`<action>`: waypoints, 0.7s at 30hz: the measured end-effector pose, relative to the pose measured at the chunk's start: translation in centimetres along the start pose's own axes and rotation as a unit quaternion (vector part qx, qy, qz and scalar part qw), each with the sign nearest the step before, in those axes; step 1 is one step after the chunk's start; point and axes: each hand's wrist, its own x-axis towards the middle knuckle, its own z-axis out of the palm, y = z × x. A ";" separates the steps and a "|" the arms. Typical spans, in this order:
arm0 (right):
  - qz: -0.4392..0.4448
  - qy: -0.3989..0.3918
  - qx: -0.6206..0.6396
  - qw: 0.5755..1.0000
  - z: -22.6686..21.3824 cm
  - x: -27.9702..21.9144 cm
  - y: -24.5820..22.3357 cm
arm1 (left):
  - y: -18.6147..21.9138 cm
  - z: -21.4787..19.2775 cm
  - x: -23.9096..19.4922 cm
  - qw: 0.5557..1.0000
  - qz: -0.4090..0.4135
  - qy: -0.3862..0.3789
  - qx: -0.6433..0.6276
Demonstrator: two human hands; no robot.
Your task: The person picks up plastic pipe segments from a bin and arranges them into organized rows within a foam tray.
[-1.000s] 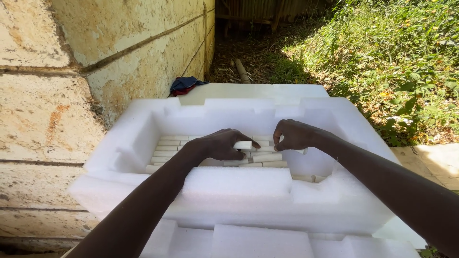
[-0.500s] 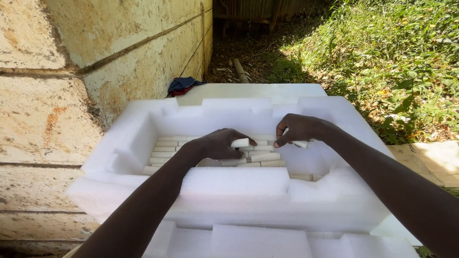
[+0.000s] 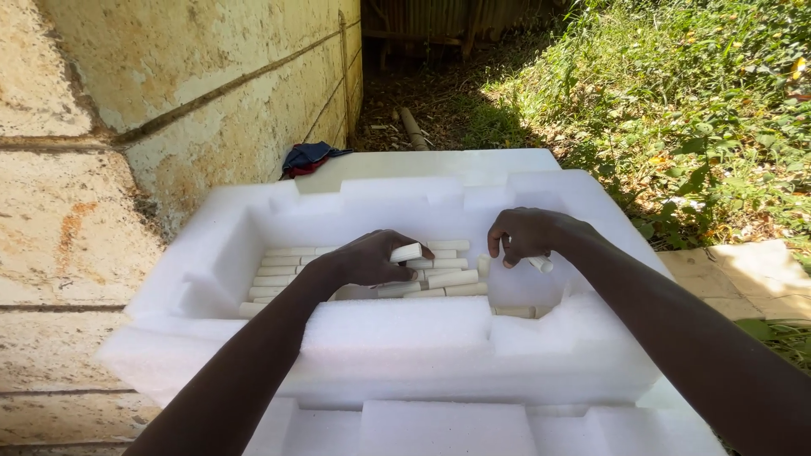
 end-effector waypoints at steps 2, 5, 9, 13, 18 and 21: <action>0.010 0.025 -0.028 0.999 -0.1 -0.7 -0.2 | -0.6 0.1 0.5 1.000 0.003 -0.001 0.000; 0.010 0.061 -0.043 0.997 -0.2 -0.8 -0.2 | -0.5 0.0 0.3 1.000 0.002 0.001 0.001; -0.040 0.011 0.042 0.998 -0.8 -0.8 -0.7 | -0.7 0.0 0.1 1.000 -0.003 0.003 -0.010; -0.049 0.013 0.090 0.995 -0.4 -1.9 -2.0 | -0.4 0.0 0.1 1.000 0.000 -0.002 -0.008; -0.041 -0.028 0.061 0.997 0.2 -1.0 -1.6 | -0.1 0.1 0.0 1.000 -0.003 0.000 -0.014; -0.037 0.040 0.059 0.997 -0.1 -0.6 -1.1 | -0.7 0.1 0.1 1.000 -0.003 0.005 -0.018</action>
